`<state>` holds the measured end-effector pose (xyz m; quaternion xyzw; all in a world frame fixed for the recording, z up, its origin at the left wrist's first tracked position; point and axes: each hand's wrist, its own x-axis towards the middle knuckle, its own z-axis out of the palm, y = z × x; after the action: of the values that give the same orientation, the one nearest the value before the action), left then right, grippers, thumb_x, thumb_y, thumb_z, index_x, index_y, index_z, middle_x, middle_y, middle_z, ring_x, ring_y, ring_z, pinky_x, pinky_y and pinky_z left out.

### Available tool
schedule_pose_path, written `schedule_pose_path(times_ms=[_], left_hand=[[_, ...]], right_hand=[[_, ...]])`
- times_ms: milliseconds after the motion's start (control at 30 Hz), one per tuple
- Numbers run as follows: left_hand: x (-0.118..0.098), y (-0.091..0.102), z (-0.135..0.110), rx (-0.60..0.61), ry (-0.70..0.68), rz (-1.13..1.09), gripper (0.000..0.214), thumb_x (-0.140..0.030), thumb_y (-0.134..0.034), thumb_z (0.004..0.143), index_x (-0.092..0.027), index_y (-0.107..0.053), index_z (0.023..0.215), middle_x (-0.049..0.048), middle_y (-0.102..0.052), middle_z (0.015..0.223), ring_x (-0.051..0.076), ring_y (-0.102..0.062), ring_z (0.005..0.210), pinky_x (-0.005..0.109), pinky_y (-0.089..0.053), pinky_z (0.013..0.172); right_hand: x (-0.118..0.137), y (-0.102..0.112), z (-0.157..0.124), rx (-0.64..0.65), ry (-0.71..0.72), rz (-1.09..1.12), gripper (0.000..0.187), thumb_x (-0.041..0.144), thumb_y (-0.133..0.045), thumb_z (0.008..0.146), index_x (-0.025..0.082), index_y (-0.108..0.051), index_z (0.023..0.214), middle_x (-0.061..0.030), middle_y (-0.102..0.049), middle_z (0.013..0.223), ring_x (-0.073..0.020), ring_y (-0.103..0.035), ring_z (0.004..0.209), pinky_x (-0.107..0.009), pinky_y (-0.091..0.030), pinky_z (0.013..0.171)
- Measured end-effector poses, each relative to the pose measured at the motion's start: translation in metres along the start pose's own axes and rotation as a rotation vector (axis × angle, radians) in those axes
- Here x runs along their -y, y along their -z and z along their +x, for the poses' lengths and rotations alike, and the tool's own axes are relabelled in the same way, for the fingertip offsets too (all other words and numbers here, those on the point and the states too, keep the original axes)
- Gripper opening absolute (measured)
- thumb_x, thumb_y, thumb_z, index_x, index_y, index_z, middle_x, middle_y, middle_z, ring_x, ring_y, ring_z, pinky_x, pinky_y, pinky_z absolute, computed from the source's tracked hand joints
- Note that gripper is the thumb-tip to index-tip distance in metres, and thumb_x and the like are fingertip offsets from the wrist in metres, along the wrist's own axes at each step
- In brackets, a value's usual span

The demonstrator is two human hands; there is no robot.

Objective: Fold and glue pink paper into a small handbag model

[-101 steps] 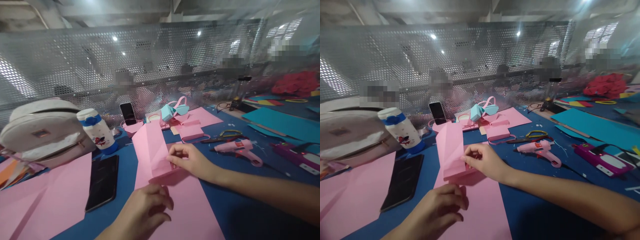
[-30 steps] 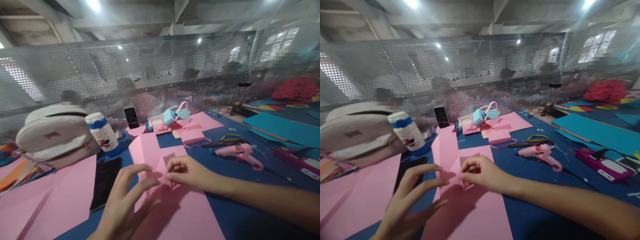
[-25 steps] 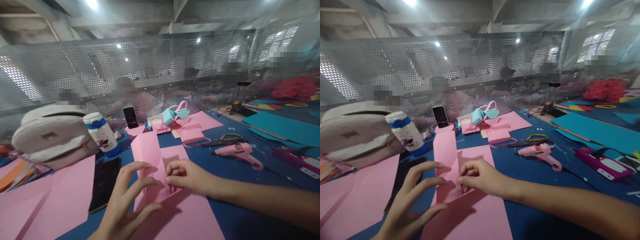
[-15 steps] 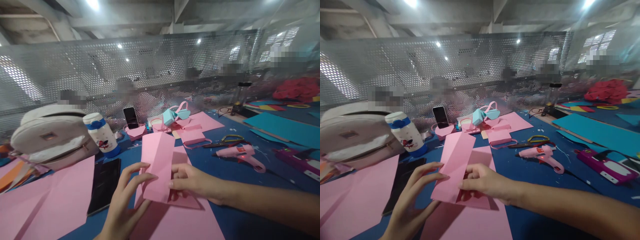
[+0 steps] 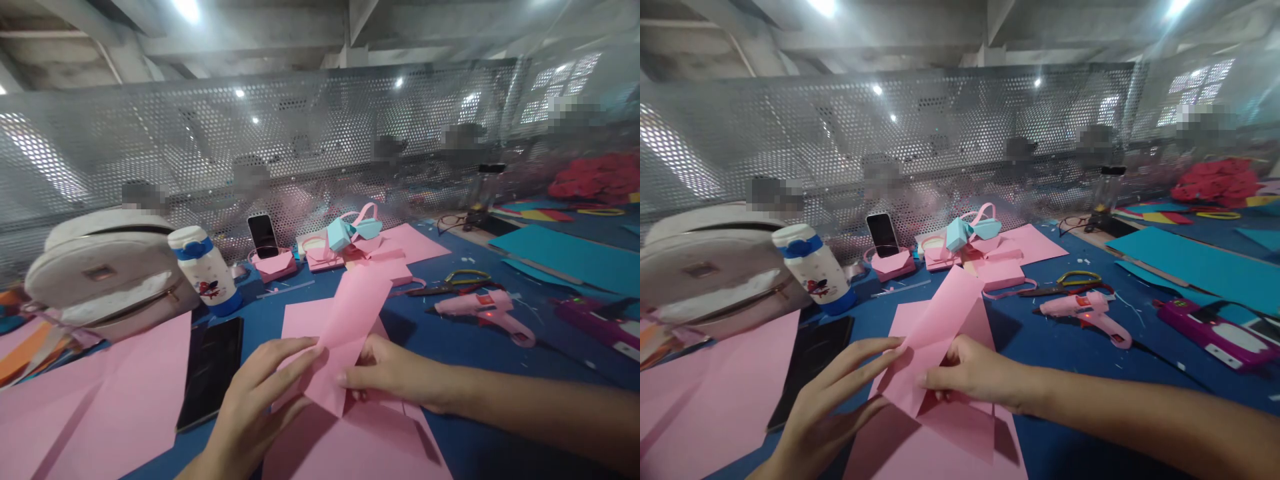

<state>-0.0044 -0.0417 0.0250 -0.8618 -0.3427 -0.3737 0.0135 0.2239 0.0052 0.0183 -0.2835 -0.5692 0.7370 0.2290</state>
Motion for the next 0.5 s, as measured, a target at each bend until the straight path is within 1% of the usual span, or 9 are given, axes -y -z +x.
schedule_pose_path(times_ms=[67,167,233,333,400,500], left_hand=[[0.002,0.002,0.002,0.003,-0.001,0.002,0.038,-0.037,-0.06,0.094,-0.027,-0.059,0.131,0.009,-0.069,0.118,0.021,-0.065,0.109,0.028,-0.053,0.09],[0.001,0.004,0.001,0.016,0.079,-0.036,0.039,-0.041,-0.063,0.091,-0.03,-0.061,0.128,0.0088,-0.067,0.121,0.023,-0.063,0.112,0.031,-0.053,0.092],[-0.001,0.004,0.001,0.042,0.126,-0.093,0.038,-0.041,-0.065,0.089,-0.032,-0.063,0.127,0.0083,-0.066,0.122,0.024,-0.063,0.113,0.031,-0.053,0.092],[-0.004,0.005,0.003,0.063,0.188,-0.217,0.044,-0.044,-0.069,0.085,-0.033,-0.062,0.127,0.0071,-0.065,0.122,0.024,-0.062,0.114,0.032,-0.053,0.094],[-0.006,0.005,0.006,0.057,0.265,-0.284,0.049,-0.046,-0.073,0.082,-0.035,-0.06,0.128,0.0057,-0.065,0.123,0.024,-0.061,0.116,0.033,-0.052,0.097],[-0.004,0.003,0.006,0.037,0.389,-0.325,0.051,-0.044,-0.075,0.081,-0.036,-0.059,0.128,0.0048,-0.063,0.126,0.024,-0.059,0.119,0.035,-0.052,0.098]], right_hand=[[0.004,-0.001,0.0,0.032,0.04,0.021,0.042,0.051,-0.081,0.068,0.012,-0.068,0.078,0.0025,-0.058,0.065,-0.0082,-0.048,0.058,-0.021,-0.037,0.057],[0.01,-0.003,0.0,0.081,0.089,0.075,0.04,0.049,-0.081,0.069,0.014,-0.069,0.083,0.0024,-0.059,0.072,-0.0083,-0.049,0.063,-0.021,-0.039,0.061],[0.011,-0.004,-0.001,0.091,0.104,0.07,0.038,0.047,-0.081,0.07,0.014,-0.069,0.084,0.0025,-0.059,0.073,-0.0083,-0.048,0.064,-0.021,-0.039,0.061],[0.008,-0.002,-0.001,0.092,0.114,-0.019,0.038,0.048,-0.078,0.074,0.013,-0.069,0.084,0.002,-0.057,0.071,-0.0087,-0.047,0.063,-0.021,-0.037,0.059],[0.004,0.001,-0.001,0.081,0.112,-0.102,0.037,0.048,-0.074,0.077,0.012,-0.068,0.083,0.002,-0.054,0.068,-0.0088,-0.045,0.061,-0.021,-0.035,0.056],[0.001,0.004,0.0,0.032,0.09,-0.186,0.032,0.045,-0.071,0.079,0.013,-0.066,0.081,0.0021,-0.053,0.066,-0.0083,-0.042,0.056,-0.02,-0.033,0.051]])
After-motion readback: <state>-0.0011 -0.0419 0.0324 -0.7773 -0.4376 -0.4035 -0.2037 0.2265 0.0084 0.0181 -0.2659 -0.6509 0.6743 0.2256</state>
